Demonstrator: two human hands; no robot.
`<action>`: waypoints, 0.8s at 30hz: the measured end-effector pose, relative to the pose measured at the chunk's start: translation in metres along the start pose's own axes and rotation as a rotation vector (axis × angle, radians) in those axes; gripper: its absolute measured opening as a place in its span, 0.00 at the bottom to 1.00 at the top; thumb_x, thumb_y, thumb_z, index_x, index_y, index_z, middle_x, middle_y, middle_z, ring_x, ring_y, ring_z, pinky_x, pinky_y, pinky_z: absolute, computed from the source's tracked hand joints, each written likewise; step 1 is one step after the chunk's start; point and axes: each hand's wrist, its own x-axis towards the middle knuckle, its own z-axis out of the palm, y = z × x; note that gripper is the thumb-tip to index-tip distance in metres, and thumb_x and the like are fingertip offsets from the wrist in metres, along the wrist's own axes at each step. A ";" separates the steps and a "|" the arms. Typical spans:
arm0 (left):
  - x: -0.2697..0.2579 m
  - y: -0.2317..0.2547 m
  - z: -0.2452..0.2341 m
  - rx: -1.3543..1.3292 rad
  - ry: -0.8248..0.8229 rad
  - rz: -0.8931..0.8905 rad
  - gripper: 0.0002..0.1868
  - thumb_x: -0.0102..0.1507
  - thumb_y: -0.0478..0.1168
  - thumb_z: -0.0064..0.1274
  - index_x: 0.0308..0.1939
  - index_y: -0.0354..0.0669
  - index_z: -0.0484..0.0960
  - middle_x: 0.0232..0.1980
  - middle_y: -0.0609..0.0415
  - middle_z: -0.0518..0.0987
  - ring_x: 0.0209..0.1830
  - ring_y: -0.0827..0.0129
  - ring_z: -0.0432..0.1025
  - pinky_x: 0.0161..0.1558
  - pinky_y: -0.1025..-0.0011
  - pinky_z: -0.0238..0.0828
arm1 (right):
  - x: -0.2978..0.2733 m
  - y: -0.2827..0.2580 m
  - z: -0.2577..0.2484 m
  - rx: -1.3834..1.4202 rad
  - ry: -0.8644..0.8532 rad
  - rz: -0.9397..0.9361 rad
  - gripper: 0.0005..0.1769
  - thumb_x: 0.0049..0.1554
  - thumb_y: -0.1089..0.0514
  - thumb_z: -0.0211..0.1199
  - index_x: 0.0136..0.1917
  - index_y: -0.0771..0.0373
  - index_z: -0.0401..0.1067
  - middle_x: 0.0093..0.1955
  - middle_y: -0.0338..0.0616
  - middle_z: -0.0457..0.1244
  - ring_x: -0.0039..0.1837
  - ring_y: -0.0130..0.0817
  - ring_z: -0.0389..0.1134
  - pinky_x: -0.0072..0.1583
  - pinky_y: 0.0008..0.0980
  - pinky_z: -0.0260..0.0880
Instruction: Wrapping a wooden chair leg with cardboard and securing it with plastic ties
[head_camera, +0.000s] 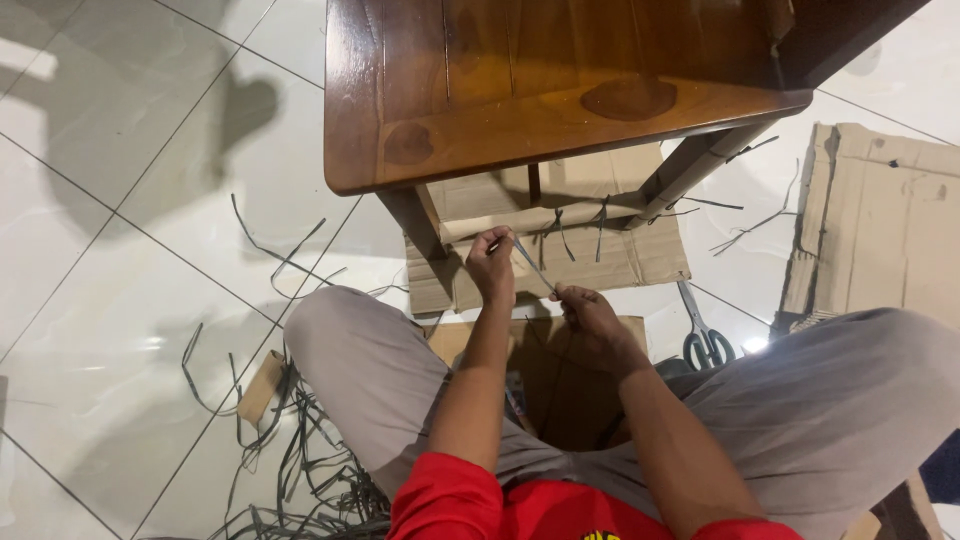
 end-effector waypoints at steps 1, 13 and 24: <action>0.001 -0.006 -0.001 0.085 -0.023 0.003 0.09 0.55 0.38 0.63 0.40 0.51 0.89 0.39 0.54 0.86 0.39 0.69 0.79 0.44 0.67 0.75 | 0.007 0.007 -0.009 -0.137 0.075 -0.028 0.12 0.63 0.57 0.61 0.48 0.70 0.75 0.30 0.36 0.55 0.28 0.21 0.52 0.30 0.18 0.51; -0.006 -0.150 -0.053 1.307 -0.597 -0.023 0.12 0.63 0.47 0.51 0.49 0.57 0.82 0.49 0.51 0.84 0.54 0.50 0.80 0.54 0.51 0.77 | 0.055 0.013 -0.077 -0.599 1.132 -0.093 0.09 0.58 0.52 0.67 0.51 0.47 0.71 0.46 0.38 0.68 0.51 0.43 0.73 0.53 0.41 0.71; -0.018 -0.112 -0.044 1.209 -0.664 -0.081 0.17 0.64 0.42 0.49 0.56 0.45 0.81 0.53 0.39 0.82 0.58 0.42 0.77 0.57 0.44 0.75 | 0.047 0.156 -0.068 -1.740 0.042 0.064 0.21 0.57 0.42 0.63 0.62 0.45 0.76 0.53 0.43 0.73 0.58 0.46 0.75 0.54 0.48 0.78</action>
